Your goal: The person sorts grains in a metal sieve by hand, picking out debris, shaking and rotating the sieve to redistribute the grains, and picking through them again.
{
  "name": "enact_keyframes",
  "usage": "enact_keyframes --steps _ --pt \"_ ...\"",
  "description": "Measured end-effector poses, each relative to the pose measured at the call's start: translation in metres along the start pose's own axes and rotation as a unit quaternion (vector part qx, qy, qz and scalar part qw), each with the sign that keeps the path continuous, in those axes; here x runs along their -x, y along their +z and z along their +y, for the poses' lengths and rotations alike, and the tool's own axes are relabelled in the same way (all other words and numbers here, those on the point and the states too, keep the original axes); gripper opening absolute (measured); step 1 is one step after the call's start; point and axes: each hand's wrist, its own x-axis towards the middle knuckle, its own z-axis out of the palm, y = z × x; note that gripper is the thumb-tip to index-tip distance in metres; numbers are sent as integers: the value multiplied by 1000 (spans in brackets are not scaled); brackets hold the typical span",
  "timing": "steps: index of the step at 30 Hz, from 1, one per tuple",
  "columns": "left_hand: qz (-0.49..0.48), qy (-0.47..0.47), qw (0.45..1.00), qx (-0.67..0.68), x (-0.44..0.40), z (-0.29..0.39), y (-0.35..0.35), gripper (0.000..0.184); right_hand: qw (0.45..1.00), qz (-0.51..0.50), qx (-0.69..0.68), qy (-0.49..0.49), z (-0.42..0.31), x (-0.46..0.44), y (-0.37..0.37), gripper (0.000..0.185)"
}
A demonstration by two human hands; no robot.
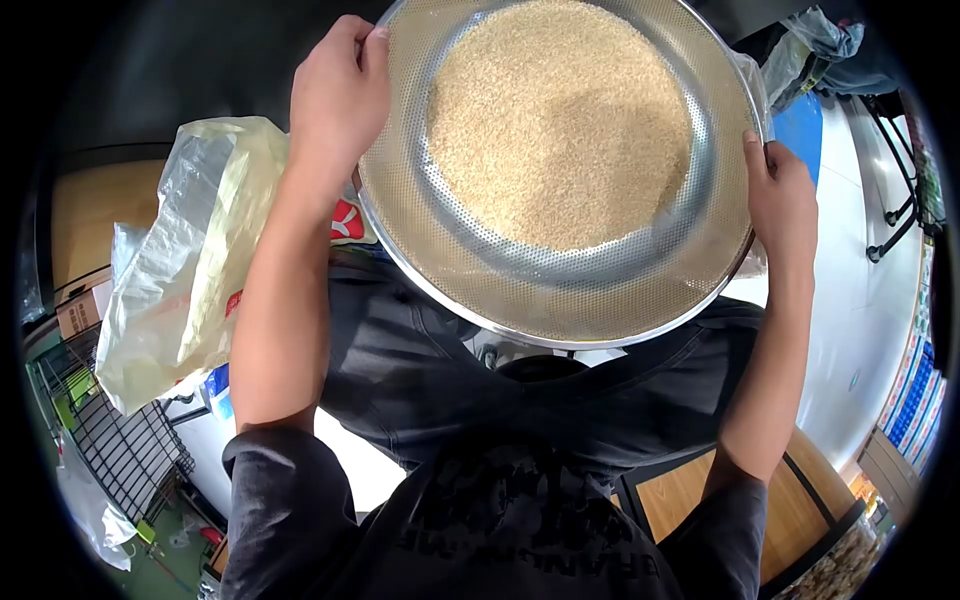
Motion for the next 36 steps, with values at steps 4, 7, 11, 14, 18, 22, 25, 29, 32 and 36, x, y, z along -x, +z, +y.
enact_keyframes --steps 4,7,11,14,18,22,25,29,32,36 --pt "1 -1 1000 -9 0 2 -1 30 1000 -18 -6 6 0 -1 0 56" --pt "-1 -4 1000 -16 0 2 -2 29 1000 -18 -16 -6 -1 1 1 57" --pt "26 30 999 -21 0 0 2 29 999 -22 -14 -27 5 2 -4 55" --pt "27 27 999 -28 -1 -3 5 28 999 -13 -16 -36 9 2 0 52" --pt "28 16 999 8 4 1 4 28 999 29 -24 -39 2 0 3 48" --pt "96 29 995 19 -3 -14 -3 28 993 94 -40 -55 -6 7 4 46" --pt "107 21 993 44 -5 -13 -13 28 986 121 -81 -82 -11 8 5 46" --pt "93 12 994 61 0 -8 -6 27 985 122 -96 -78 -6 4 5 45" --pt "91 39 993 64 1 -2 0 26 985 125 -110 -38 -1 5 2 45" --pt "111 33 990 77 -2 -2 0 27 983 147 -104 -48 -2 8 -3 46"
